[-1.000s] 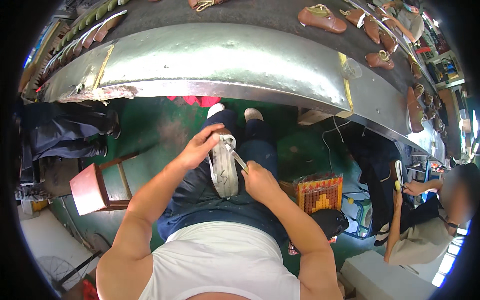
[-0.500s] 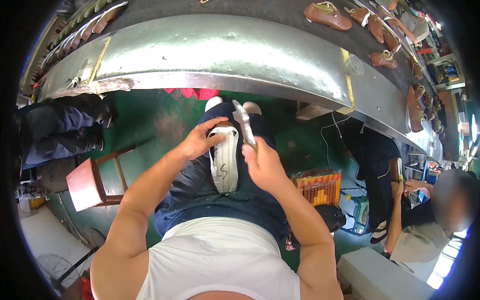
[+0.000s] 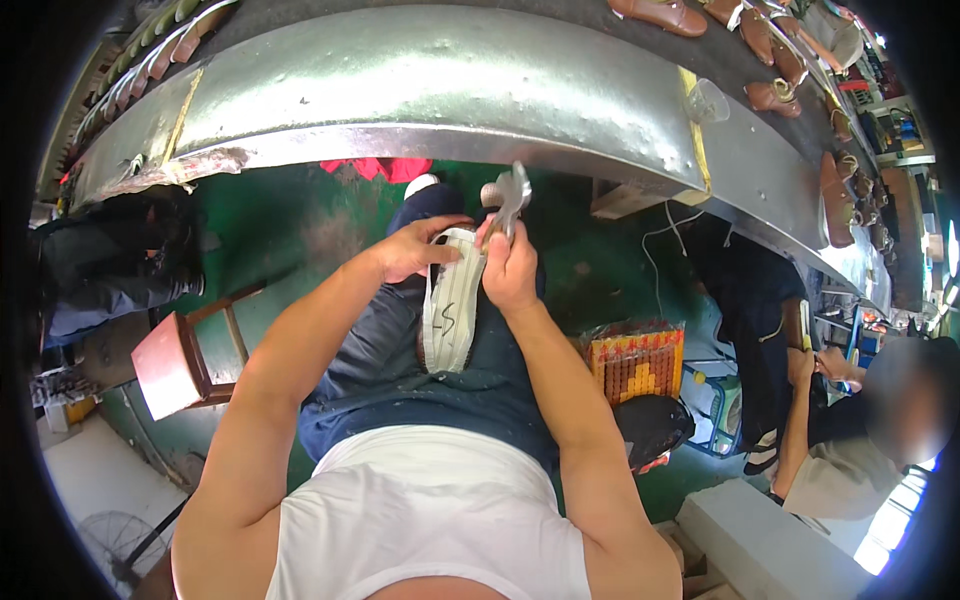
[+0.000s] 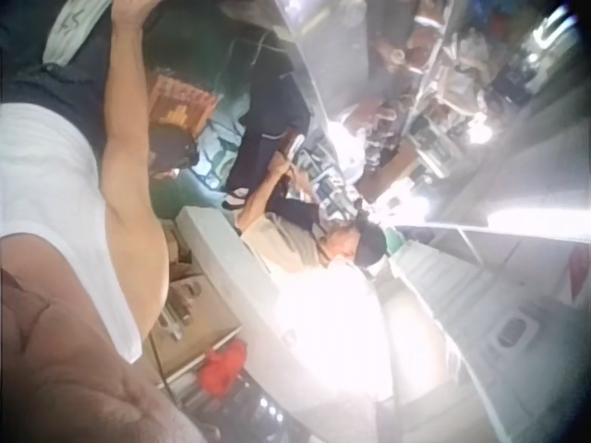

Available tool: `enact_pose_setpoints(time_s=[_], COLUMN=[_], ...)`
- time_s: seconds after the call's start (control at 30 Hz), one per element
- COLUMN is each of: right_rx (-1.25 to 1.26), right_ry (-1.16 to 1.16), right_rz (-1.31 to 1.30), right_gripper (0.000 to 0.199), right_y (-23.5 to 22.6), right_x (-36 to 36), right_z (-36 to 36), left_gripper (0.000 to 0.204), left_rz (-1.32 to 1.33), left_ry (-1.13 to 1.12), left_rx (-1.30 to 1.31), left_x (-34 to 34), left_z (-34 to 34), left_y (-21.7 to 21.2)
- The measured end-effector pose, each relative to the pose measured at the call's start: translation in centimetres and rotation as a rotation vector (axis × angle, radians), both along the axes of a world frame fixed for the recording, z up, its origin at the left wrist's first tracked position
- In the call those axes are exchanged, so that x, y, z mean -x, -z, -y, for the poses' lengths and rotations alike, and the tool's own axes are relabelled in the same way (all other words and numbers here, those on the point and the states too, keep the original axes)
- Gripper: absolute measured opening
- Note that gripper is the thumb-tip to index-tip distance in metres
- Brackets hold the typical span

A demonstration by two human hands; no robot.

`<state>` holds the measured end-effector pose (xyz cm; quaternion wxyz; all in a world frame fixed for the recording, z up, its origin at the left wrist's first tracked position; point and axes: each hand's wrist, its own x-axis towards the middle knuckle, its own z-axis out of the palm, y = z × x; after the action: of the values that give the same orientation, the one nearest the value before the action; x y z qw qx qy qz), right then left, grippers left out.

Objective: Pulling and securing shoe upper material over a last using pliers at a conveyor belt.

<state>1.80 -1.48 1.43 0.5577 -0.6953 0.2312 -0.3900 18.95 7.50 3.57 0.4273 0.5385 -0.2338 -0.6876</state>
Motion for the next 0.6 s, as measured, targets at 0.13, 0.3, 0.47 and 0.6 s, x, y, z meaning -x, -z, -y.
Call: enact_pose_setpoints(time_s=[0.13, 0.3, 0.47, 0.6], right_rx=[-0.141, -0.418, -0.667, -0.471], right_ry=[0.036, -0.109, -0.216, -0.054], right_rz=[-0.050, -0.106, -0.053, 0.008], right_gripper=[0.038, 0.037, 0.041, 0.047], right_y=[-0.5, -1.1, -3.1, -5.2], right_x=[3.2, 6.8, 11.8, 9.3], right_z=[-1.2, -2.9, -7.5, -3.8], left_gripper=[0.064, 0.061, 0.054, 0.030], left_rz=[-0.013, 0.101, 0.001, 0.577], left_ry=[0.109, 0.160, -0.009, -0.123], left_rx=[0.025, 0.017, -0.083, -0.150], left_x=[1.4, 1.7, 0.5, 5.2], left_z=[1.5, 2.6, 1.0, -2.5], left_y=[0.6, 0.6, 1.9, 1.6])
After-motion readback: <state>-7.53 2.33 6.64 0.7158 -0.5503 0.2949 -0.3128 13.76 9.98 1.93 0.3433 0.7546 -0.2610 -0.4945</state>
